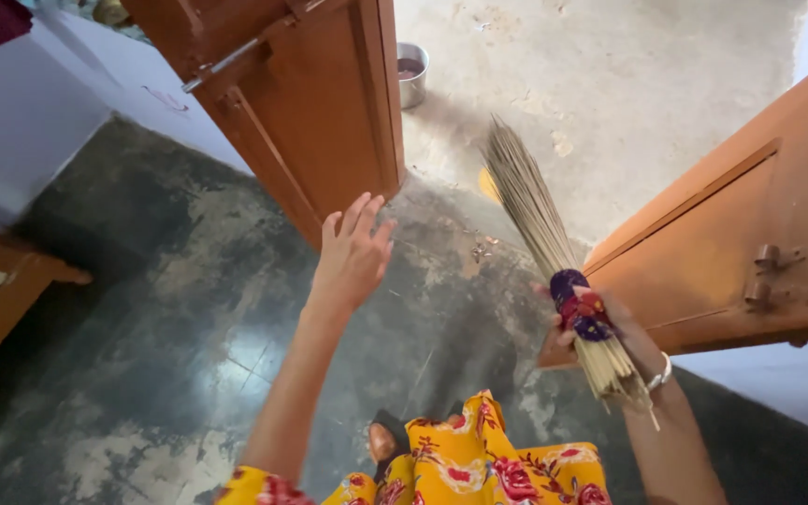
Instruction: The person sweeps a tiled and concrete floor with a traditional straw broom, gathering dust and debris into a pile near a doorway. The person moves around a metal bucket and a yellow floor mat while sweeping.
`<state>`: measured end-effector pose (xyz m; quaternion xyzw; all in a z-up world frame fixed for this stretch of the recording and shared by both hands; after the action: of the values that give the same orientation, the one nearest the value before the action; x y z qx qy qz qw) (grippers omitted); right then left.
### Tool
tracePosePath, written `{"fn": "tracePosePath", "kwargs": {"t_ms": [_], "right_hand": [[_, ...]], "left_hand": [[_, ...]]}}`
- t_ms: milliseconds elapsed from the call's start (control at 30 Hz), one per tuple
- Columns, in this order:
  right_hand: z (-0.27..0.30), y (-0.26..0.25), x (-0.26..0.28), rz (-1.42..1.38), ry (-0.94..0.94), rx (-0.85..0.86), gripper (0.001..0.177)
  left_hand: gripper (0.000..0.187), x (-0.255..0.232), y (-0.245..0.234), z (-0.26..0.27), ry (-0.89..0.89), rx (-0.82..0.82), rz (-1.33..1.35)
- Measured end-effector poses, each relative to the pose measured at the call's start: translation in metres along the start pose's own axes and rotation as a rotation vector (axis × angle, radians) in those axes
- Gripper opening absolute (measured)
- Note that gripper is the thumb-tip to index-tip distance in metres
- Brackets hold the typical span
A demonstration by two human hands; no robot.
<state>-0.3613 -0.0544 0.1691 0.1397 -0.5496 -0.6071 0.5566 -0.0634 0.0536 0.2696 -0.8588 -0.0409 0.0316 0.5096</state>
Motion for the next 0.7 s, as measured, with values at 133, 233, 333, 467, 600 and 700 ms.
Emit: {"fn": "tracePosePath", "kwargs": {"t_ms": [133, 233, 333, 467, 600, 700], "right_hand": [[-0.001, -0.041, 0.009, -0.011, 0.026, -0.137, 0.070], [-0.015, -0.069, 0.003, -0.100, 0.102, -0.159, 0.067], [-0.045, -0.100, 0.000, -0.217, 0.164, -0.191, 0.064], [-0.094, -0.135, -0.008, -0.330, 0.194, -0.165, 0.054], [-0.141, -0.187, -0.023, -0.156, 0.173, -0.472, 0.049], [-0.192, -0.224, -0.032, 0.045, 0.172, -0.698, 0.050]], "left_hand": [[0.030, 0.003, 0.028, -0.001, 0.149, 0.087, -0.065], [0.031, 0.020, 0.054, -0.005, 0.114, 0.113, -0.093], [0.031, 0.034, 0.090, -0.021, -0.006, 0.100, 0.028], [0.032, 0.044, 0.167, -0.049, -0.077, 0.134, 0.148], [0.029, 0.045, 0.257, -0.063, -0.055, 0.247, 0.202], [0.030, 0.053, 0.319, -0.081, 0.044, 0.300, 0.247]]}}
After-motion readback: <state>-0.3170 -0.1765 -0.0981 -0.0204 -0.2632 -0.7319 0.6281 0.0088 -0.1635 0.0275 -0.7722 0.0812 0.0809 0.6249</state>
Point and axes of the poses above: each hand's wrist, its own z-axis away from the middle knuckle, its own y-axis out of the palm, x = y × z, the point moved 9 cm from there along -z, towards the middle knuckle, and after that the axes turned 4 degrees about -x, right-handed, at the moved point
